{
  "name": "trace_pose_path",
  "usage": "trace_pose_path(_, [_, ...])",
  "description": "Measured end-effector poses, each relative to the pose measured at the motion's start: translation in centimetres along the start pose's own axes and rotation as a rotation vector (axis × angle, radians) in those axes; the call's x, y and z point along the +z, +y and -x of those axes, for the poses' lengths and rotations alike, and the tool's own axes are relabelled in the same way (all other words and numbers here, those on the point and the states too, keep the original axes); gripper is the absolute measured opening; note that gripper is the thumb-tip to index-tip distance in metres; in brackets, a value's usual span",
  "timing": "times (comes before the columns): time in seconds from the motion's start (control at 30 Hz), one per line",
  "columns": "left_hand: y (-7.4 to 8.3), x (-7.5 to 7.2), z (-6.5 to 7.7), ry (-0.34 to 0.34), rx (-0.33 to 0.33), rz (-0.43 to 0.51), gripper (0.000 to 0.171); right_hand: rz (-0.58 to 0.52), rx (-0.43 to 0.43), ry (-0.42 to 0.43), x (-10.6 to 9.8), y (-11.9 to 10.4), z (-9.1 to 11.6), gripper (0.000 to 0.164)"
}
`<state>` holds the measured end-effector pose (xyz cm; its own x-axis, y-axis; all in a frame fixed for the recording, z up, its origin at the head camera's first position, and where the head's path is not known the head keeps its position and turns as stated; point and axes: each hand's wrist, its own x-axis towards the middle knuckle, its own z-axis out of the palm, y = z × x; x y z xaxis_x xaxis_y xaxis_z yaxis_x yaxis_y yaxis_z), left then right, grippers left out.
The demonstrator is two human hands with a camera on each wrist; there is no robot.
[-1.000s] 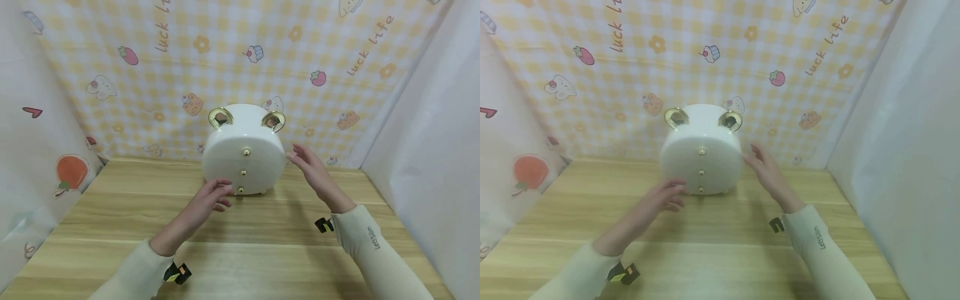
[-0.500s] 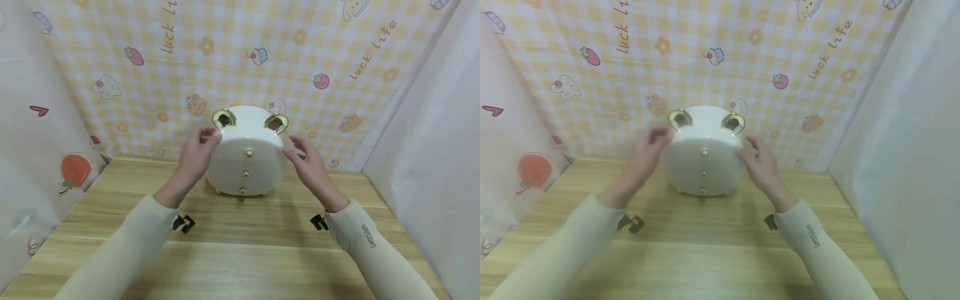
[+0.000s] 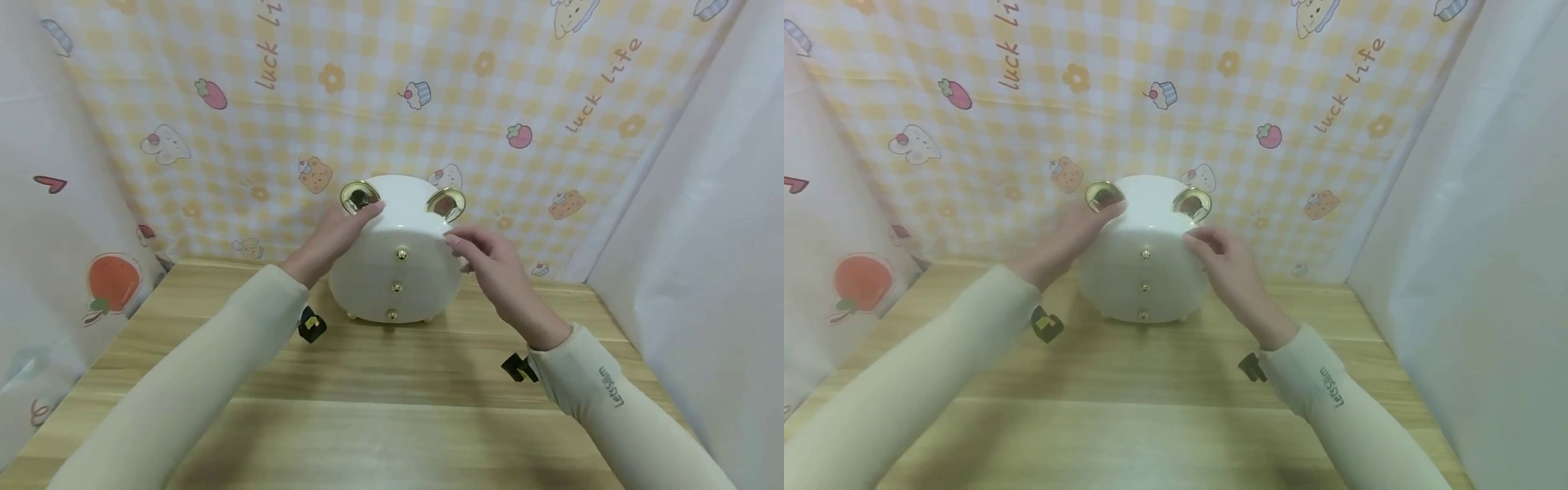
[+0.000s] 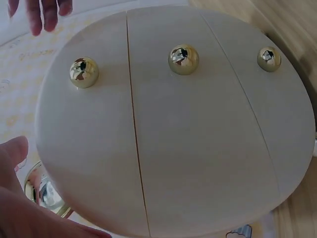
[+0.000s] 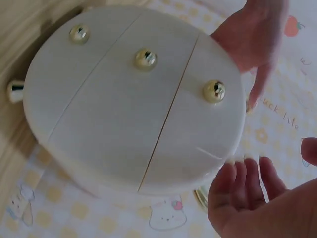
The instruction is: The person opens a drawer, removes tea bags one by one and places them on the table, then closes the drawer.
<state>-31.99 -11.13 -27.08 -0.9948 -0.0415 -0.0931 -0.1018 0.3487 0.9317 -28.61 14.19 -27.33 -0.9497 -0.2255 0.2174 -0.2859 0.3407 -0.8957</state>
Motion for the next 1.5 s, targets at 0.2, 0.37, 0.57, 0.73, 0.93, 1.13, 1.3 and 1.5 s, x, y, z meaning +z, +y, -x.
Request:
trace_pose_path(0.2, [0.3, 0.2, -1.0, -0.09, -0.056, 0.008, 0.078, -0.173, 0.18, -0.182, 1.1, -0.6, -0.2, 0.045])
trace_pose_path(0.37, [0.6, 0.0, -1.4, -0.166, -0.15, 0.01, 0.079, -0.243, 0.276, -0.288, 2.0, 0.1, -0.6, 0.05])
trace_pose_path(0.57, [0.8, 0.0, -1.6, -0.243, -0.173, -0.002, 0.075, -0.306, 0.377, -0.365, 3.4, 1.5, -1.1, 0.053])
trace_pose_path(0.73, [0.8, -0.2, -2.0, -0.339, -0.158, -0.001, 0.071, -0.408, 0.432, -0.437, 4.6, 2.8, -1.4, 0.059])
trace_pose_path(0.93, [1.0, -0.6, -2.6, -0.469, -0.209, -0.005, 0.076, -0.657, 0.473, -0.488, 5.9, 3.8, -2.0, 0.06])
trace_pose_path(1.13, [1.0, -0.9, -2.7, -0.459, -0.246, 0.014, 0.078, -0.833, 0.477, -0.457, 6.8, 3.8, -2.2, 0.047])
trace_pose_path(1.3, [1.0, -0.9, -2.4, -0.416, -0.215, 0.026, 0.076, -0.891, 0.484, -0.365, 7.3, 3.6, -2.3, 0.042])
trace_pose_path(1.5, [1.0, -1.0, -2.3, -0.412, -0.22, 0.039, 0.077, -0.931, 0.511, -0.253, 8.1, 3.4, -2.3, 0.035])
